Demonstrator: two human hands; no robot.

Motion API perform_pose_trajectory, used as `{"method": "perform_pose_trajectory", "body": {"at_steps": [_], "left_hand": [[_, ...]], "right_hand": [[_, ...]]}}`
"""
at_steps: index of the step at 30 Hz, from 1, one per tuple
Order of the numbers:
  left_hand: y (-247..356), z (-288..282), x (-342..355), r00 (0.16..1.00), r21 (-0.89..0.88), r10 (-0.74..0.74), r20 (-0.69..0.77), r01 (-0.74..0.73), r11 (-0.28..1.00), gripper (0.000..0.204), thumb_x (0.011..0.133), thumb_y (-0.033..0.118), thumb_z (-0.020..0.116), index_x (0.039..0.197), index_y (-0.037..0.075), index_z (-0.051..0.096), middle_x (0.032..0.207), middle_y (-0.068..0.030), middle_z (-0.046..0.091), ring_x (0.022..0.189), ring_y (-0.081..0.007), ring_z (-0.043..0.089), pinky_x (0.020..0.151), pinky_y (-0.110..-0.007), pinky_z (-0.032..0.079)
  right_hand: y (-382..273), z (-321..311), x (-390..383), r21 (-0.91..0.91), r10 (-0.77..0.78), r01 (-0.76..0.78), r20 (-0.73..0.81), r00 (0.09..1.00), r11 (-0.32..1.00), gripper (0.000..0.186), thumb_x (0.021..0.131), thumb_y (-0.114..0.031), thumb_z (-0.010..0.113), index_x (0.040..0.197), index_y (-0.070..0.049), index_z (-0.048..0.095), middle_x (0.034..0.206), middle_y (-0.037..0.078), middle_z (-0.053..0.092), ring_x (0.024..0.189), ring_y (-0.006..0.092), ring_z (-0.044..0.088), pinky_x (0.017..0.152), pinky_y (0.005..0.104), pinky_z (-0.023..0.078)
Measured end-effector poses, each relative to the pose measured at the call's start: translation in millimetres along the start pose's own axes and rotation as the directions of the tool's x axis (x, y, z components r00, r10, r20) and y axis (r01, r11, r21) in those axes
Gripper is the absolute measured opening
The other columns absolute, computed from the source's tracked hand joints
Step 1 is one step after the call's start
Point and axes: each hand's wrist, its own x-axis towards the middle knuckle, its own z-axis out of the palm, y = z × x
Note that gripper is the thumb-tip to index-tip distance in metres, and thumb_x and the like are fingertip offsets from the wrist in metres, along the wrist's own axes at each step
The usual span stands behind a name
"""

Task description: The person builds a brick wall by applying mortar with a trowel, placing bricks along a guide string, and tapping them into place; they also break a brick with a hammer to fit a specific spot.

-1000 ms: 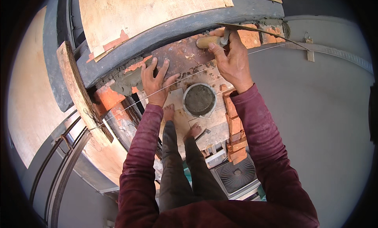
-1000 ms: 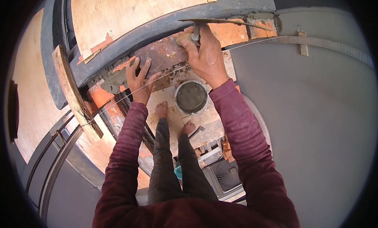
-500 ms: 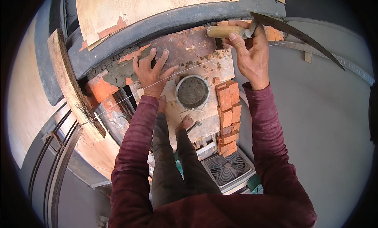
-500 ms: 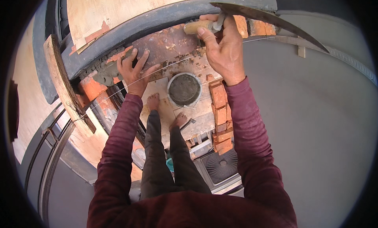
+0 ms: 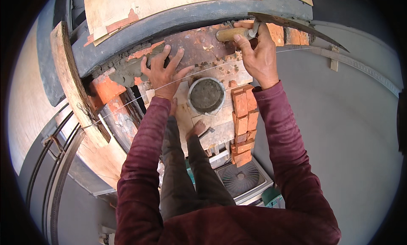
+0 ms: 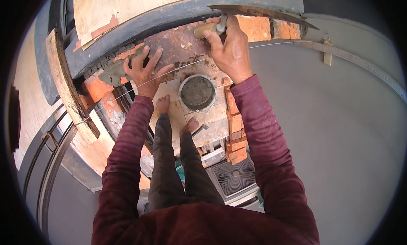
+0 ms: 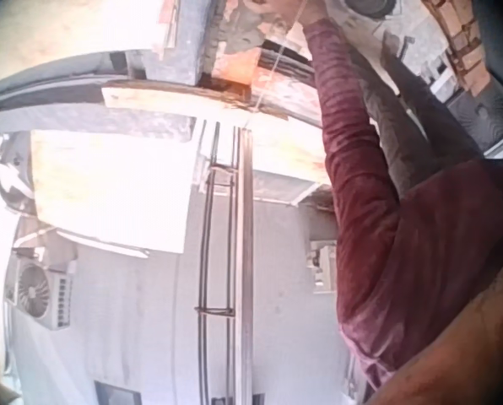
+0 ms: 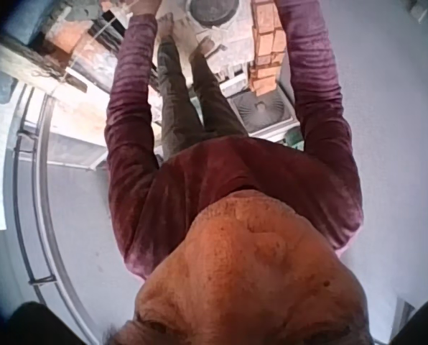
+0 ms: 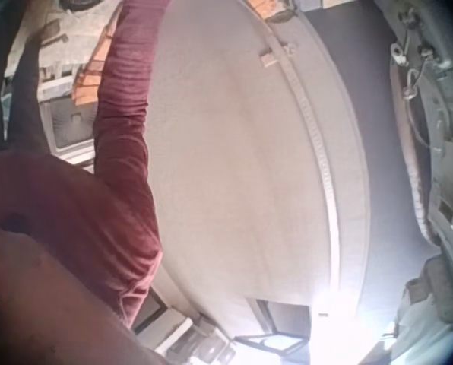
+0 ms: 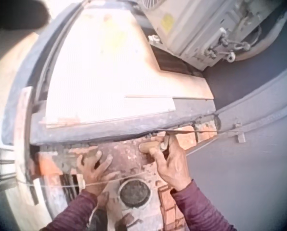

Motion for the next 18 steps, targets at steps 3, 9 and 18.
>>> {"method": "perform_pose_trajectory", "body": {"at_steps": [3,9,18], "left_hand": [[-1,0,0,1.000,-0.009,0.002,-0.019,-0.002,1.000,0.066,0.066,0.056,0.083,0.125,0.032,0.065,0.132,0.0006,0.052,0.113,-0.0202,0.052,0.103,-0.059,0.027],[-2,-1,0,1.000,-0.023,-0.004,-0.006,0.004,1.000,0.066,0.066,0.055,0.083,0.125,0.032,0.065,0.133,0.0011,0.052,0.107,-0.0202,0.052,0.099,-0.056,0.027],[-4,-2,1,1.000,-0.035,0.000,-0.003,0.000,0.999,0.065,0.065,0.056,0.084,0.122,0.031,0.066,0.128,0.0021,0.053,0.105,-0.0192,0.050,0.097,-0.053,0.026]], "right_hand": [[-18,-6,-4,0.106,-0.023,0.028,-0.048,0.999,0.994,0.025,0.096,-0.011,0.063,0.117,0.001,0.057,0.104,0.011,0.070,0.089,0.0154,0.070,0.075,0.0276,0.056],[-25,2,-11,0.085,0.050,-0.051,0.015,0.999,0.995,0.028,0.094,-0.012,0.066,0.115,0.002,0.056,0.106,0.013,0.069,0.084,0.0167,0.069,0.074,0.0299,0.054],[-42,16,-19,0.041,0.009,-0.009,0.012,1.000,0.999,0.029,0.092,-0.011,0.068,0.114,0.003,0.056,0.105,0.014,0.070,0.080,0.0166,0.068,0.071,0.0291,0.054]]}}
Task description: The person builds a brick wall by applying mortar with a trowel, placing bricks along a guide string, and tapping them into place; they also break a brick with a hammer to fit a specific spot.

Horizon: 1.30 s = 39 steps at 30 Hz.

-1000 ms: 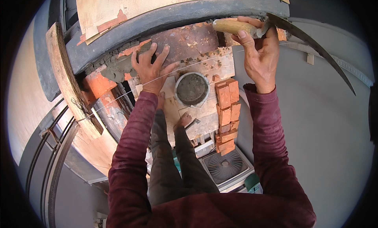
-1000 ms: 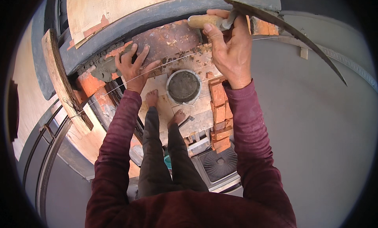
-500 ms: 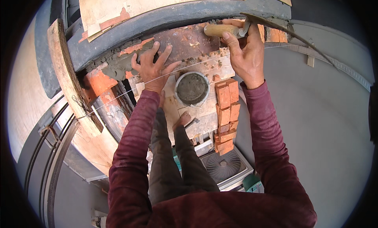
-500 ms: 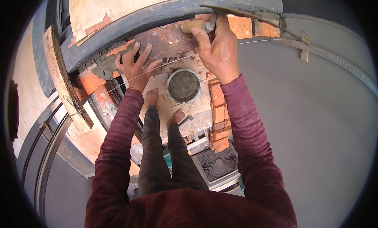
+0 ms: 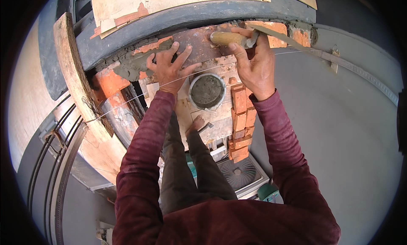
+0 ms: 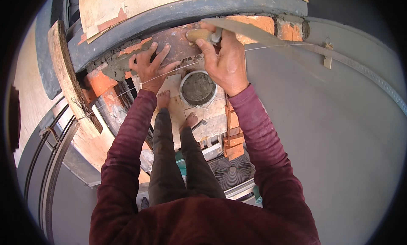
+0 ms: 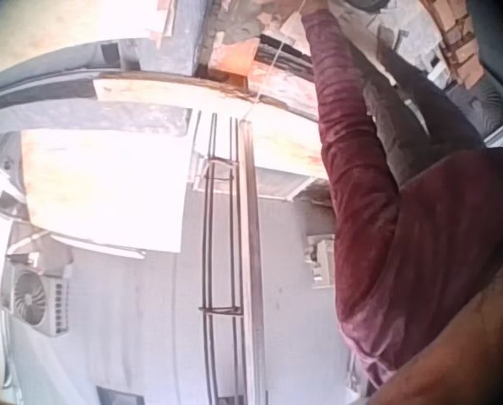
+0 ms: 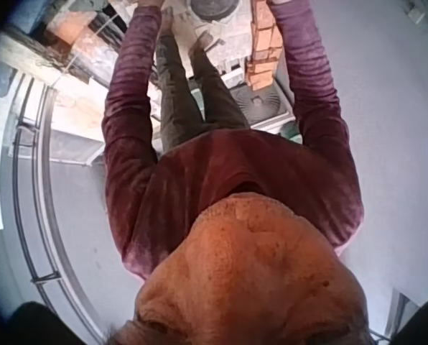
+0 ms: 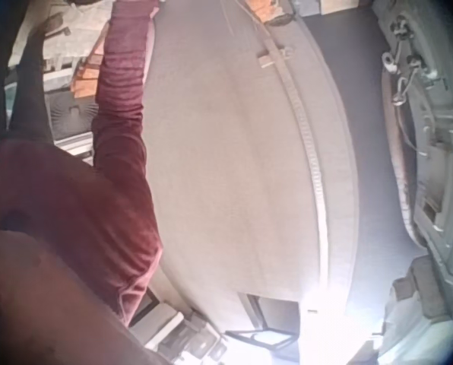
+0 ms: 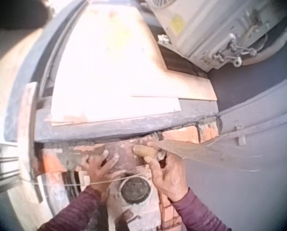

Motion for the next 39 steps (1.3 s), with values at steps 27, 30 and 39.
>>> {"method": "perform_pose_trajectory", "body": {"at_steps": [27,30,39], "left_hand": [[3,0,4,1.000,0.055,0.024,-0.011,-0.024,0.998,0.070,0.063,0.058,0.084,0.126,0.034,0.065,0.131,0.0054,0.055,0.109,-0.0176,0.051,0.096,-0.048,0.026],[12,-12,2,0.997,0.156,0.010,0.077,-0.022,0.987,0.068,0.072,0.053,0.080,0.133,0.032,0.060,0.143,0.0020,0.050,0.118,-0.0255,0.047,0.098,-0.049,0.027],[75,-100,-237,0.573,-0.121,-0.066,0.817,0.281,0.952,0.064,0.089,0.037,0.068,0.143,0.008,0.048,0.149,-0.0240,0.039,0.130,-0.0436,0.039,0.108,-0.054,0.032]], "right_hand": [[25,-20,16,-0.034,-0.010,0.010,-0.022,1.000,0.999,0.031,0.090,-0.018,0.069,0.111,0.001,0.055,0.091,0.017,0.068,0.081,0.0276,0.070,0.071,0.0344,0.054],[6,-68,-25,0.244,0.076,-0.028,-0.193,0.978,0.969,0.026,0.095,-0.020,0.064,0.108,0.000,0.053,0.093,0.012,0.066,0.084,0.0205,0.069,0.072,0.0292,0.055],[141,-106,-319,-0.405,0.684,-0.593,0.124,0.719,0.696,0.024,0.094,-0.019,0.057,0.109,-0.002,0.053,0.079,0.019,0.066,0.080,0.0361,0.070,0.070,0.0418,0.056]]}}
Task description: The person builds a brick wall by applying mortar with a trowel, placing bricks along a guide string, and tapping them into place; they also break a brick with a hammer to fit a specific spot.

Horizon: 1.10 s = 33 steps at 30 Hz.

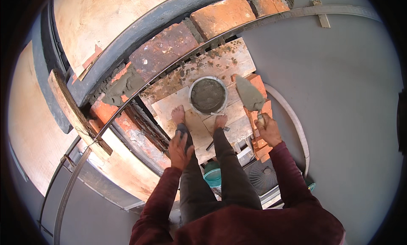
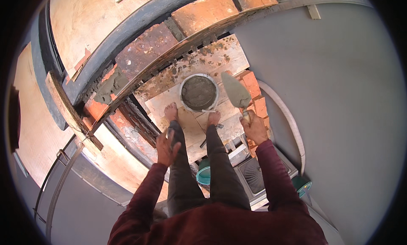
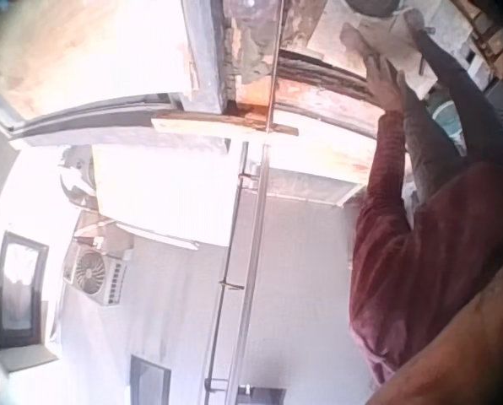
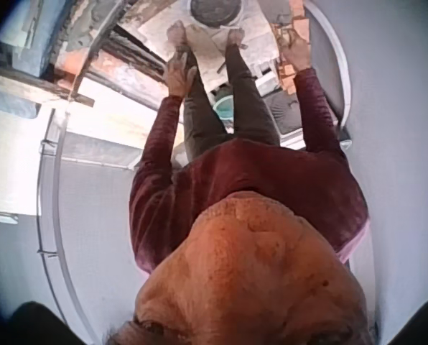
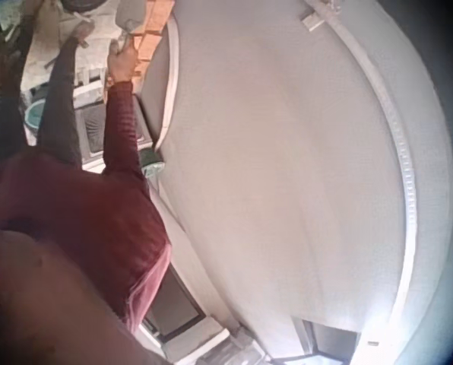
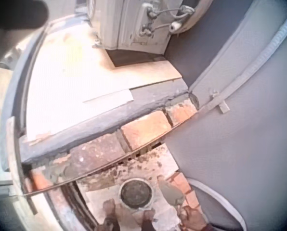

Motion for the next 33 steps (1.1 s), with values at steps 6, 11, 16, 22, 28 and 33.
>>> {"method": "perform_pose_trajectory", "body": {"at_steps": [6,11,16,22,28,33], "left_hand": [[24,109,-142,0.757,0.152,-0.498,0.423,0.483,0.862,0.079,0.072,0.046,0.079,0.141,0.017,0.053,0.158,-0.0202,0.026,0.145,-0.0460,0.020,0.117,-0.056,0.022],[34,151,-125,0.753,0.251,-0.566,0.337,0.507,0.824,0.063,0.077,0.040,0.074,0.132,0.013,0.061,0.156,-0.0180,0.033,0.147,-0.0412,0.019,0.120,-0.054,0.015],[32,166,-111,0.708,0.300,-0.588,0.390,0.506,0.809,0.058,0.082,0.044,0.067,0.131,0.013,0.061,0.157,-0.0175,0.032,0.148,-0.0403,0.019,0.119,-0.054,0.015],[29,180,-123,0.723,0.246,-0.586,0.366,0.532,0.810,0.057,0.083,0.044,0.067,0.130,0.012,0.062,0.156,-0.0180,0.034,0.147,-0.0410,0.021,0.118,-0.054,0.017],[17,166,-121,0.698,0.300,-0.595,0.399,0.513,0.804,0.058,0.085,0.044,0.063,0.135,0.014,0.058,0.157,-0.0159,0.032,0.148,-0.0394,0.020,0.118,-0.057,0.017],[13,161,-125,0.730,0.273,-0.578,0.365,0.509,0.816,0.058,0.086,0.042,0.063,0.136,0.014,0.056,0.156,-0.0157,0.033,0.148,-0.0388,0.021,0.117,-0.057,0.019]], "right_hand": [[83,151,80,-0.329,-0.029,0.194,0.445,0.895,0.924,0.036,0.092,-0.024,0.055,0.120,-0.003,0.052,0.102,0.024,0.068,0.090,0.0409,0.069,0.080,0.0498,0.055],[78,181,166,-0.523,-0.122,0.308,0.361,0.925,0.795,0.023,0.093,-0.014,0.052,0.111,0.001,0.052,0.104,0.021,0.067,0.093,0.0340,0.071,0.077,0.0409,0.058],[88,223,199,-0.416,-0.078,0.260,0.406,0.910,0.871,0.032,0.091,-0.011,0.053,0.120,0.003,0.054,0.110,0.025,0.066,0.103,0.0354,0.068,0.086,0.0411,0.056],[102,292,173,0.063,-0.169,0.157,0.371,0.913,0.986,0.047,0.082,-0.023,0.063,0.122,0.001,0.057,0.105,0.030,0.066,0.105,0.0421,0.064,0.090,0.0472,0.051],[106,348,191,0.242,-0.096,0.003,0.374,0.923,0.970,0.052,0.080,-0.016,0.069,0.123,0.010,0.056,0.119,0.023,0.064,0.110,0.0283,0.063,0.094,0.0373,0.049],[125,350,189,0.369,-0.133,-0.028,0.403,0.905,0.929,0.060,0.079,-0.014,0.069,0.130,0.011,0.052,0.124,0.023,0.062,0.114,0.0298,0.061,0.097,0.0381,0.047]]}}
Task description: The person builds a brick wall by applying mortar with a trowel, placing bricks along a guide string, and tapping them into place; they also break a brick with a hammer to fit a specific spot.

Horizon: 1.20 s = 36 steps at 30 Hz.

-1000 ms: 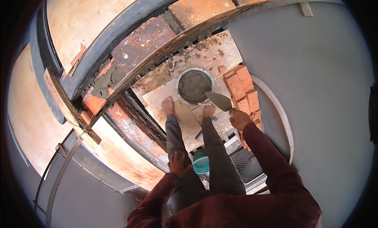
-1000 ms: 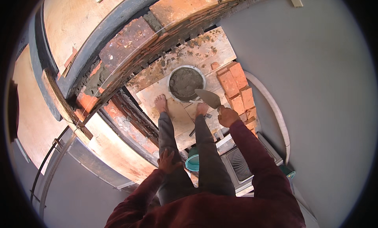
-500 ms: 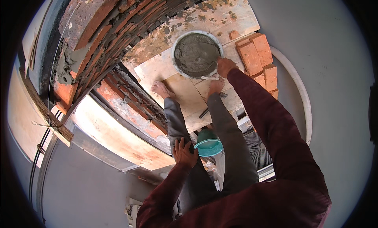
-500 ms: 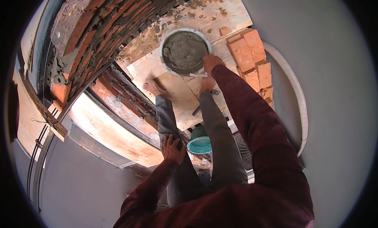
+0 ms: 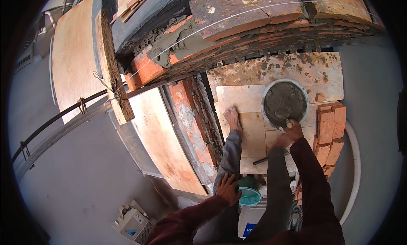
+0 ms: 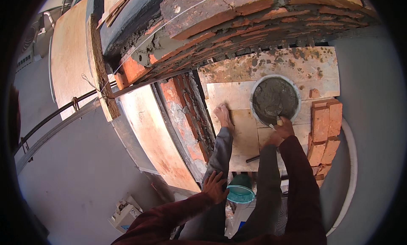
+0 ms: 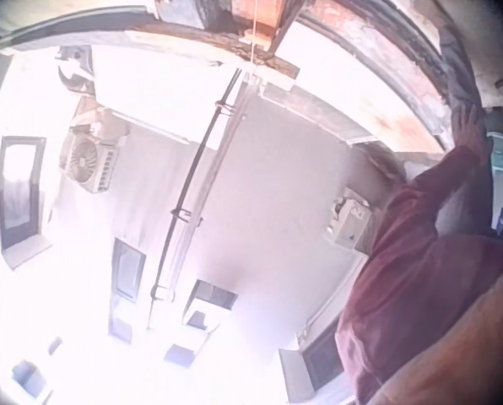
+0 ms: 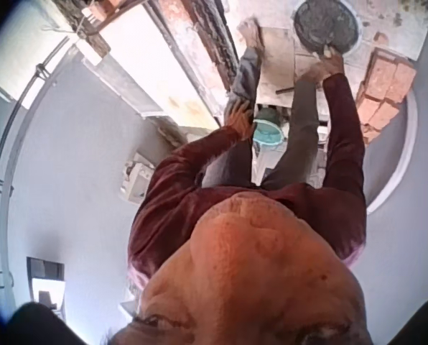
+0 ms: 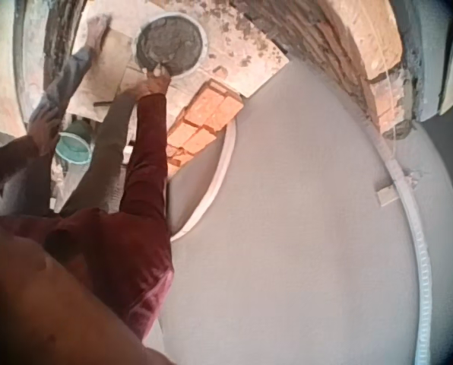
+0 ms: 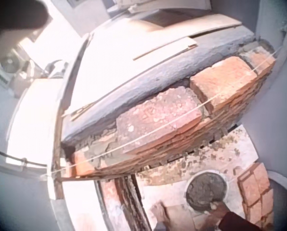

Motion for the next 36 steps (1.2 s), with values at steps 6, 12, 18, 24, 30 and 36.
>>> {"method": "perform_pose_trajectory", "body": {"at_steps": [6,12,18,24,30,36], "left_hand": [[-4,-23,1,1.000,-0.031,0.028,-0.005,-0.028,0.999,0.057,0.085,0.043,0.066,0.133,0.013,0.059,0.156,-0.0151,0.034,0.148,-0.0393,0.022,0.117,-0.055,0.021],[-11,-37,7,0.997,-0.063,0.017,-0.069,-0.021,0.998,0.055,0.085,0.044,0.065,0.132,0.016,0.061,0.156,-0.0148,0.034,0.148,-0.0379,0.023,0.118,-0.054,0.020],[-11,-60,9,0.995,-0.207,-0.026,-0.098,0.005,0.978,0.062,0.082,0.047,0.061,0.131,0.009,0.061,0.156,-0.0174,0.034,0.148,-0.0382,0.021,0.118,-0.055,0.019],[-11,-81,8,0.993,-0.249,-0.013,-0.117,-0.016,0.968,0.052,0.084,0.038,0.062,0.126,0.006,0.063,0.156,-0.0163,0.033,0.149,-0.0362,0.018,0.118,-0.055,0.017],[-17,-79,8,0.993,-0.336,-0.021,-0.119,-0.020,0.942,0.052,0.083,0.038,0.062,0.124,0.005,0.064,0.155,-0.0161,0.035,0.149,-0.0365,0.018,0.119,-0.056,0.017],[-24,-88,7,0.990,-0.366,-0.016,-0.139,-0.036,0.930,0.054,0.083,0.037,0.062,0.125,0.004,0.064,0.153,-0.0179,0.037,0.148,-0.0375,0.021,0.118,-0.055,0.019]], "right_hand": [[9,-11,-16,0.057,-0.006,0.006,-0.003,1.000,0.998,0.041,0.075,-0.008,0.068,0.113,0.004,0.062,0.095,0.013,0.066,0.085,0.0200,0.063,0.075,0.0345,0.051],[-43,-49,-89,0.081,0.116,-0.123,0.088,0.989,0.989,0.024,0.075,-0.006,0.068,0.097,-0.001,0.059,0.076,0.004,0.053,0.067,0.0121,0.052,0.059,0.0304,0.046],[-201,-133,-221,-0.183,-0.144,0.174,0.168,0.975,0.968,0.023,0.073,-0.006,0.071,0.090,0.000,0.058,0.075,0.006,0.052,0.070,0.0139,0.051,0.068,0.0322,0.046],[-455,-184,-299,-0.341,-0.278,0.367,0.282,0.918,0.865,0.024,0.074,-0.005,0.071,0.094,0.003,0.059,0.074,0.011,0.056,0.062,0.0175,0.051,0.062,0.0341,0.047],[-583,-164,-238,-0.716,-0.791,0.663,0.267,0.551,0.220,0.033,0.075,-0.007,0.064,0.107,-0.001,0.062,0.081,0.016,0.059,0.069,0.0356,0.062,0.061,0.0431,0.050],[-579,-124,-147,-0.913,-0.870,0.409,0.210,0.446,-0.011,0.039,0.081,-0.006,0.066,0.119,-0.007,0.059,0.089,0.012,0.055,0.075,0.0328,0.061,0.062,0.0435,0.049]]}}
